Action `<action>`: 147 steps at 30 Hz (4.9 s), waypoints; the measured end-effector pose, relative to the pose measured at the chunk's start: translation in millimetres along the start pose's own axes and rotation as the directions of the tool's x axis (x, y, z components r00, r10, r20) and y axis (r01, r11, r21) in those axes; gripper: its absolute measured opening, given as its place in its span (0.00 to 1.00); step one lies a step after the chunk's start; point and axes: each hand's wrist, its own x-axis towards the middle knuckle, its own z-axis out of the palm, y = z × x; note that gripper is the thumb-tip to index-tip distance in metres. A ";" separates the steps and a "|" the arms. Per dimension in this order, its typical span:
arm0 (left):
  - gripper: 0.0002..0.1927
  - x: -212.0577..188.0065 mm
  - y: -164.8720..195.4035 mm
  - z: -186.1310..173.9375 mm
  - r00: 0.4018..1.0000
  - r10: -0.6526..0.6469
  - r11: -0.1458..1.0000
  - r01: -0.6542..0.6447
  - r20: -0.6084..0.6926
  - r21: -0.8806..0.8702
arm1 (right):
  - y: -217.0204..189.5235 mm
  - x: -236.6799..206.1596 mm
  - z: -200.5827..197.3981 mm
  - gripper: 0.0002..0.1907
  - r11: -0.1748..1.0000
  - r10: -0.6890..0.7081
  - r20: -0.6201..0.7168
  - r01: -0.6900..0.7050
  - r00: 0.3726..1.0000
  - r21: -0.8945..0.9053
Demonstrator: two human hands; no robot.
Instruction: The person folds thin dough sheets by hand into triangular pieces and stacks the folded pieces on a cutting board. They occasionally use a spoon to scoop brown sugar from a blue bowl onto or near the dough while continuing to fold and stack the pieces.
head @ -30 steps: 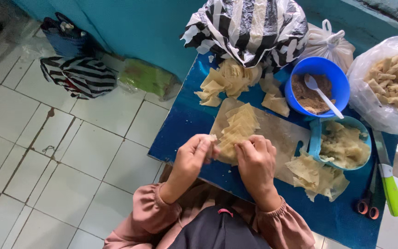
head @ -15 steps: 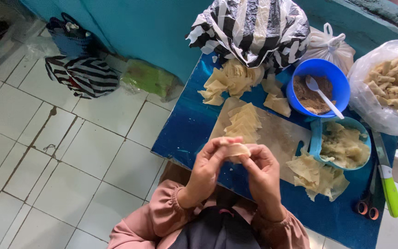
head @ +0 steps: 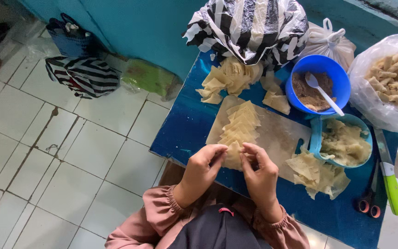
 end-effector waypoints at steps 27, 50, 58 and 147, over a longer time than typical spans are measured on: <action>0.29 -7.8 -1.2 7.7 0.872 0.250 0.666 -0.471 0.421 0.579 | -3.8 -8.6 -25.1 0.07 0.926 -0.172 -0.046 0.146 0.984 -0.349; 0.33 -13.3 14.3 3.9 0.832 0.240 0.682 -0.511 0.499 0.523 | 4.6 -27.4 -129.7 0.18 0.737 0.029 -0.378 -0.275 0.925 -0.617; 0.34 -19.1 16.1 8.3 0.825 0.241 0.658 -0.526 0.512 0.538 | 45.6 -4.5 -152.0 0.18 0.764 0.179 -0.291 -0.319 0.940 -0.560; 0.36 13.0 -13.6 -0.4 0.929 0.079 0.597 -0.334 0.360 0.730 | 0.4 66.8 -53.7 0.35 -0.049 -0.285 0.663 0.681 0.692 -0.731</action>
